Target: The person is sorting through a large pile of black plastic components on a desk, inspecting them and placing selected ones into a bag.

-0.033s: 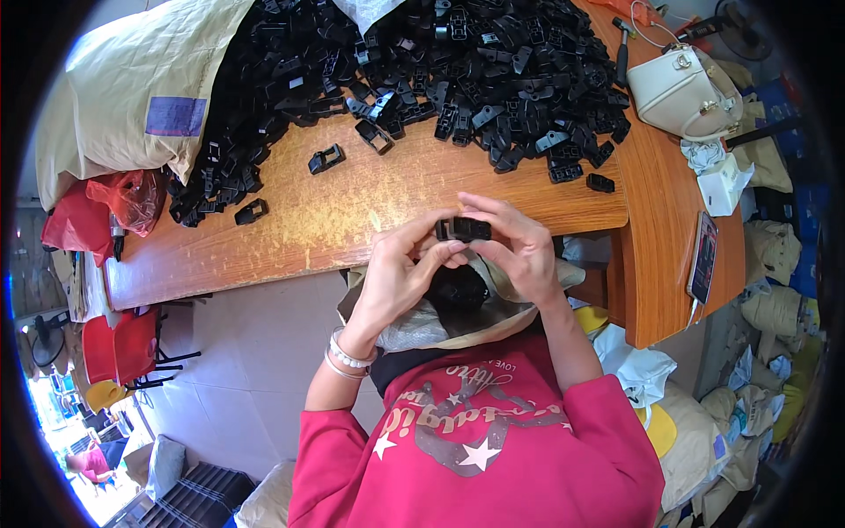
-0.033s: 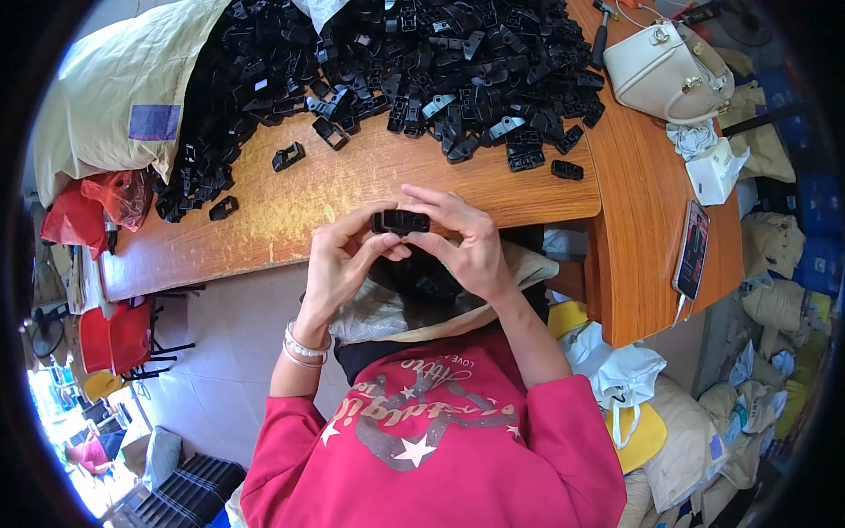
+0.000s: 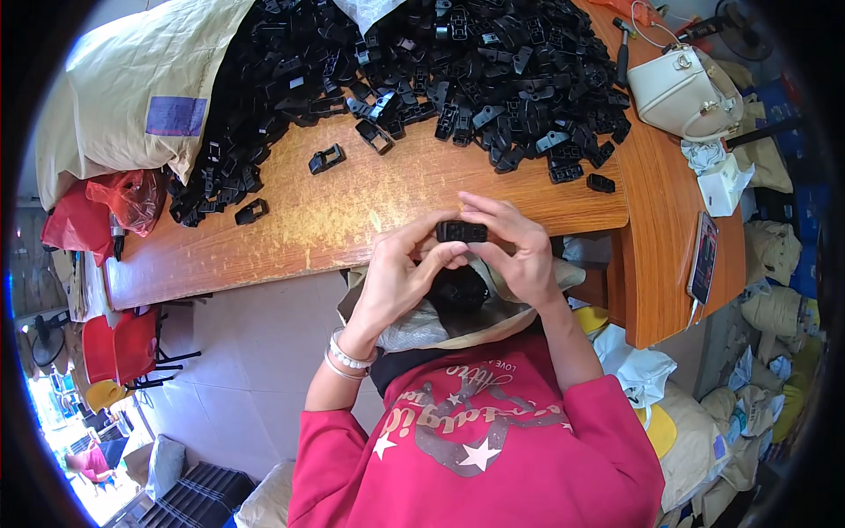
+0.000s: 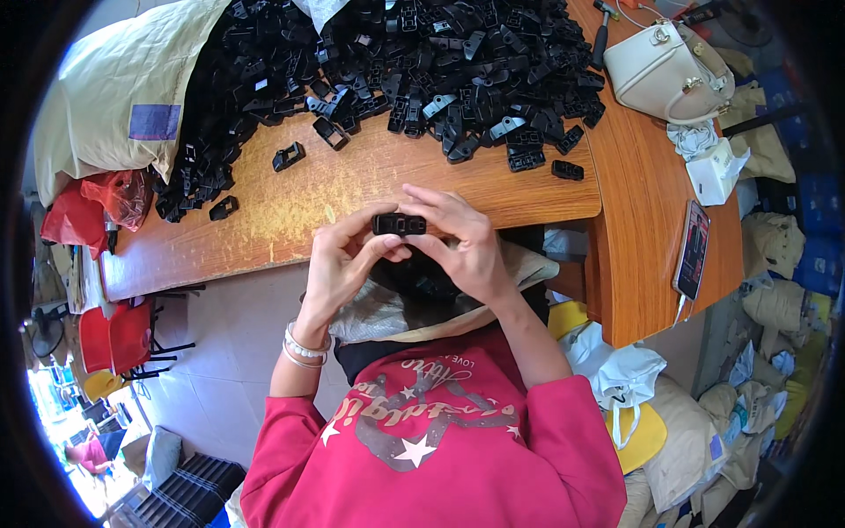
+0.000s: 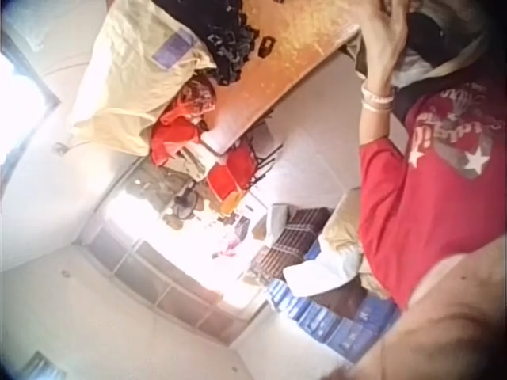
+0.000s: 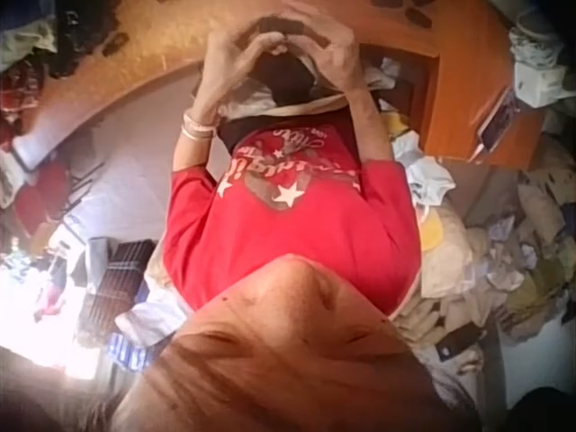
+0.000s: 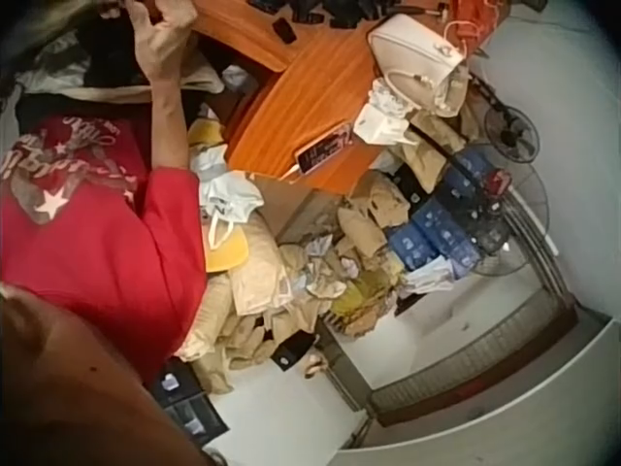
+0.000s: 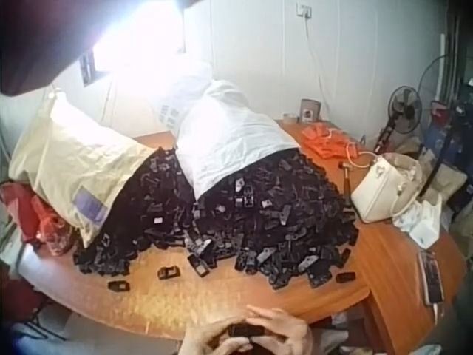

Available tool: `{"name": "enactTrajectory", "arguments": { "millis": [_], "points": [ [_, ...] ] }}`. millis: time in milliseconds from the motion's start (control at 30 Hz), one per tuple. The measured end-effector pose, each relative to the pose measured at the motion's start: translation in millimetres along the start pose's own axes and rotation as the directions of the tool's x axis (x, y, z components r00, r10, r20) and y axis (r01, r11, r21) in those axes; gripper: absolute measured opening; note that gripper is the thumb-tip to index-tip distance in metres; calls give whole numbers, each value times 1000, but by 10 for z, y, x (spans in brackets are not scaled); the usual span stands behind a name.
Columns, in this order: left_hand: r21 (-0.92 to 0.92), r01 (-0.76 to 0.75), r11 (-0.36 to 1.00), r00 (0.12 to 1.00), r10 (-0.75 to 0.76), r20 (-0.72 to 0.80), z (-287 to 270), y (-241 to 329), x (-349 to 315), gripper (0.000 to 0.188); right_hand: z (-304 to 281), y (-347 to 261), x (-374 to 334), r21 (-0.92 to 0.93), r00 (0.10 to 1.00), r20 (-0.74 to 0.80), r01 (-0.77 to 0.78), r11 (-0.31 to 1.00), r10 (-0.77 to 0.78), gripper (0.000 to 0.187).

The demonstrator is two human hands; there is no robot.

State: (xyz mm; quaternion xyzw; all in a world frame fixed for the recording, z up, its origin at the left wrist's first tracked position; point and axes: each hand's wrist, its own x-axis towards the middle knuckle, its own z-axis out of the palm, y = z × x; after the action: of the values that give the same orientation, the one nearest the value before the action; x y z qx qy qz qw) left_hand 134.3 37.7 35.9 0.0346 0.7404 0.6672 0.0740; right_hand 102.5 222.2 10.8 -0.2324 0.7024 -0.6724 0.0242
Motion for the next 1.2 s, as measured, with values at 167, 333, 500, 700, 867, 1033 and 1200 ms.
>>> {"name": "enactTrajectory", "arguments": {
  "millis": [167, 333, 500, 700, 867, 1033, 1200],
  "points": [
    [158, -116, 981, 990, 126, -59, 2, -17, -31, 34, 68, -74, 10, -277, 997, 20, 83, 957, -81, 33],
    [325, -287, 901, 942, 327, -75, 55, -40, -83, 37, 154, -20, -36, -33, 993, -85, -91, 995, 88, 28],
    [402, -213, 891, 972, 236, -8, -250, -3, 12, 33, 53, -49, -18, -47, 991, 91, -92, 995, 96, 24],
    [895, 54, 443, 804, 512, -302, -979, -303, 459, 29, -97, 103, 184, -586, 968, -164, 59, 808, -190, 10],
    [762, -47, 646, 868, 404, -289, -889, -290, 509, 23, -313, 249, 394, -887, 957, -174, -51, 460, -231, 22],
    [-215, 95, 972, 993, -107, -46, -686, -269, 237, 15, -298, 193, 357, -876, 955, -86, 64, 478, -286, 21],
    [-207, 70, 976, 995, -84, -61, -255, -166, 124, 41, -133, 232, 289, -756, 957, -211, -32, 654, -198, 24]
  ]
}}
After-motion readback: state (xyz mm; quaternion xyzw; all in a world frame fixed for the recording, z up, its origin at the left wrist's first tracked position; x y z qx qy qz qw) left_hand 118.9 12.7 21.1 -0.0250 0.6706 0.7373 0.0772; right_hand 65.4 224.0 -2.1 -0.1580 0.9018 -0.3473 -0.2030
